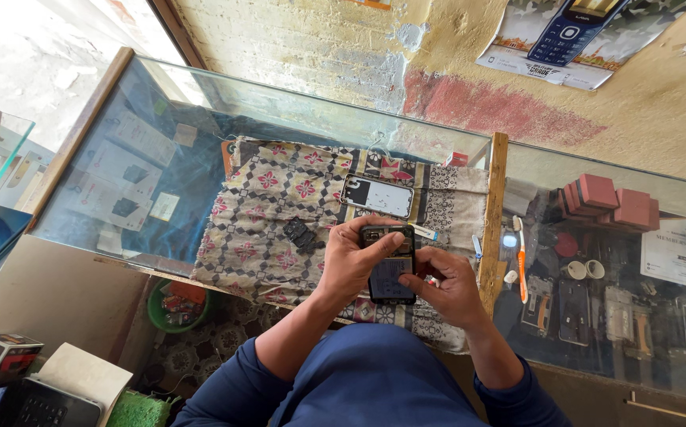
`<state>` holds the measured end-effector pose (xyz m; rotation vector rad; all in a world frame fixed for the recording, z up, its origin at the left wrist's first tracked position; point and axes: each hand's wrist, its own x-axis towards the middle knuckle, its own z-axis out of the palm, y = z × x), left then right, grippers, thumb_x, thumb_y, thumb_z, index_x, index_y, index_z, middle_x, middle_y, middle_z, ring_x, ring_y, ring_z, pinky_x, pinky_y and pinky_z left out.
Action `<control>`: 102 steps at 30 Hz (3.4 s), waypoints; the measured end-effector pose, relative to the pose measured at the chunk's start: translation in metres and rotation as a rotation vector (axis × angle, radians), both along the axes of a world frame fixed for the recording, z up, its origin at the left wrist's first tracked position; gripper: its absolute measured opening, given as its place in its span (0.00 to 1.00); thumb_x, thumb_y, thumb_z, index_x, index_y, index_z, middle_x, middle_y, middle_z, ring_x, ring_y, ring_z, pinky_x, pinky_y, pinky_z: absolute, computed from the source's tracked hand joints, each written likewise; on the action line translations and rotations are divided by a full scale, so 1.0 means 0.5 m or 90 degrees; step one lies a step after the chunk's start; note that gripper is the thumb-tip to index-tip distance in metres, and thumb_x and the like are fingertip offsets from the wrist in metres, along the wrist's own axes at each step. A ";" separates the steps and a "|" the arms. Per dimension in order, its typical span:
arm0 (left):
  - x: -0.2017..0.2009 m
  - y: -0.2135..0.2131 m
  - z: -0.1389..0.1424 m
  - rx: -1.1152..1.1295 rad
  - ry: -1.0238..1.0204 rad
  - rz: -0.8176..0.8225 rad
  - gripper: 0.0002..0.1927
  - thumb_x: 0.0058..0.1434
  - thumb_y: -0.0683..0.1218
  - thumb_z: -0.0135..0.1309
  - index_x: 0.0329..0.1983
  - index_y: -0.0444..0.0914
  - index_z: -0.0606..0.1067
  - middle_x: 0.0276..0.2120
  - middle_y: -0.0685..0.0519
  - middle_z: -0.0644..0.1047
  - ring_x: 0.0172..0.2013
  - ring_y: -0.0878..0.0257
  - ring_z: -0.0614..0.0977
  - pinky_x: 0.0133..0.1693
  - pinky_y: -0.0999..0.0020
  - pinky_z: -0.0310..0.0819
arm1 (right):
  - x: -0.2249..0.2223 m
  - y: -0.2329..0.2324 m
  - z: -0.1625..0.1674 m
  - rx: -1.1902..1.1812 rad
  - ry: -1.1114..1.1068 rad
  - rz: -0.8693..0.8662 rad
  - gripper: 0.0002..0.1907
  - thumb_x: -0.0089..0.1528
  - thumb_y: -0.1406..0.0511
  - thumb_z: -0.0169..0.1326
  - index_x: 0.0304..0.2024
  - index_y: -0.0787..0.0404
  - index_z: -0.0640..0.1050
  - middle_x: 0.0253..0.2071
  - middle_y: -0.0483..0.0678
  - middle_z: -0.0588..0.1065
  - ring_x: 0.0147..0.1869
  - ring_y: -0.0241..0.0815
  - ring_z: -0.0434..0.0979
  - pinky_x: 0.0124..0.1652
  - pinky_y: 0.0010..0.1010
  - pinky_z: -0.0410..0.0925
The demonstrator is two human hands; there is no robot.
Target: The person removes the old battery from a disassembled smartphone, applies adhesive tape to a new battery, and installs it into the phone chassis. The person uses a screwdriver to loosen internal components and handles the battery and phone parts by hand.
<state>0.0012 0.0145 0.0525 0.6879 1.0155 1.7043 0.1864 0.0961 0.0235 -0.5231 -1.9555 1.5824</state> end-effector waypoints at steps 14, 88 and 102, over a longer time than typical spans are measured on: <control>-0.002 0.025 -0.061 -0.044 -0.118 0.094 0.15 0.57 0.41 0.69 0.43 0.31 0.78 0.32 0.50 0.82 0.30 0.69 0.82 0.33 0.73 0.81 | -0.017 -0.012 -0.056 -0.132 -0.024 -0.042 0.16 0.65 0.60 0.59 0.48 0.66 0.81 0.35 0.44 0.80 0.36 0.29 0.77 0.36 0.23 0.72; -0.006 -0.010 -0.053 0.187 -0.516 -0.036 0.38 0.76 0.67 0.33 0.75 0.35 0.59 0.66 0.43 0.69 0.55 0.51 0.77 0.55 0.52 0.77 | 0.072 0.049 -0.092 0.526 -0.368 -0.028 0.19 0.53 0.77 0.53 0.45 0.57 0.80 0.51 0.46 0.76 0.60 0.49 0.73 0.61 0.38 0.67; 0.003 -0.007 -0.034 0.202 -0.540 -0.055 0.36 0.77 0.66 0.33 0.76 0.37 0.60 0.65 0.42 0.70 0.54 0.51 0.77 0.55 0.52 0.77 | 0.057 0.077 -0.059 0.440 -0.427 -0.089 0.04 0.64 0.66 0.57 0.40 0.57 0.81 0.40 0.46 0.79 0.46 0.44 0.79 0.52 0.41 0.69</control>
